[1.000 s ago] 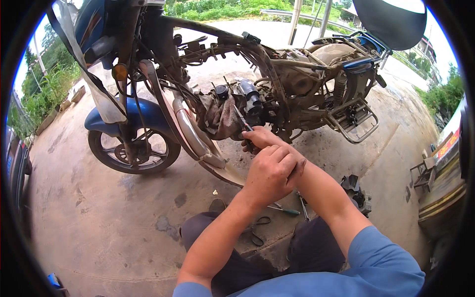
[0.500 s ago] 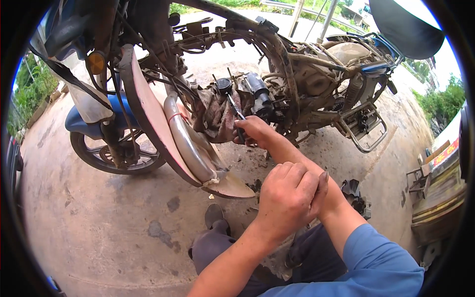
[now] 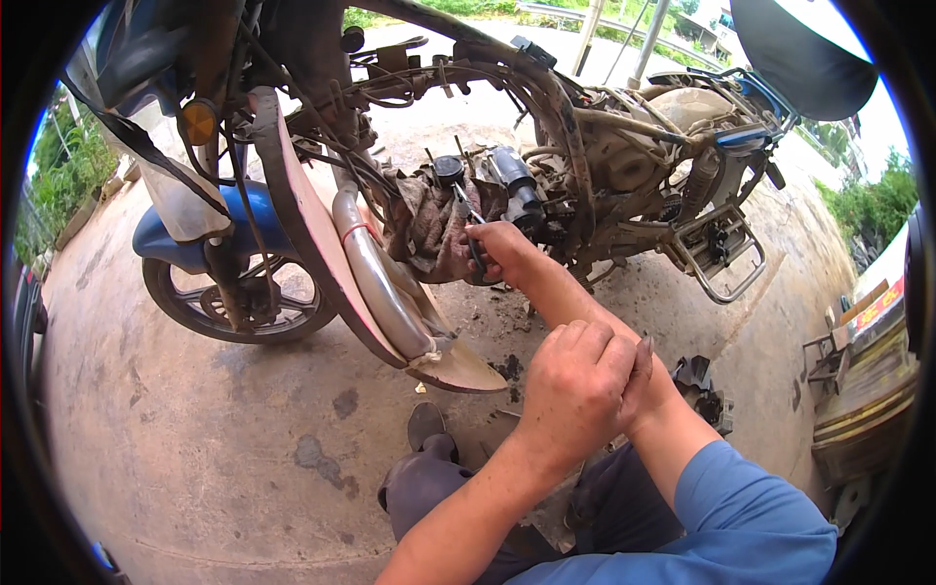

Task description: The person grinds a small metal component at a workbench using an angle grinder and pliers, then walks to a motorcycle and uses pliers to remove a piston pin from a piston, followed by picking up and showing a new piston and its components from a box.

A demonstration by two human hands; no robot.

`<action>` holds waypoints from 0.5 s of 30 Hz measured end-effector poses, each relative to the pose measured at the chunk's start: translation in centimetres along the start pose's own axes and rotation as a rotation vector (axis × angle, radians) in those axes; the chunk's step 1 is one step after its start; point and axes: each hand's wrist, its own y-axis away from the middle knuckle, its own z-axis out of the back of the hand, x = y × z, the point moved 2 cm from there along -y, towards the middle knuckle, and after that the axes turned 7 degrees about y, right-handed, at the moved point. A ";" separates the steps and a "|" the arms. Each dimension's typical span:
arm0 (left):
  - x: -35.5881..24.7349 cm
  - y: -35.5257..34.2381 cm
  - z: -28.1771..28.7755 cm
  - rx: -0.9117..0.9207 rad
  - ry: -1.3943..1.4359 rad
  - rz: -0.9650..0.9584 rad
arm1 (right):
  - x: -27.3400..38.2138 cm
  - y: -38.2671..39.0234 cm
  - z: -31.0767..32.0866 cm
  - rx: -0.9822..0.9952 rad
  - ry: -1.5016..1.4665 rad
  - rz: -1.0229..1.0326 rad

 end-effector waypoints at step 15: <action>1.4 0.1 1.7 -0.040 -0.065 0.058 | 0.2 3.7 -2.4 -0.143 0.157 0.060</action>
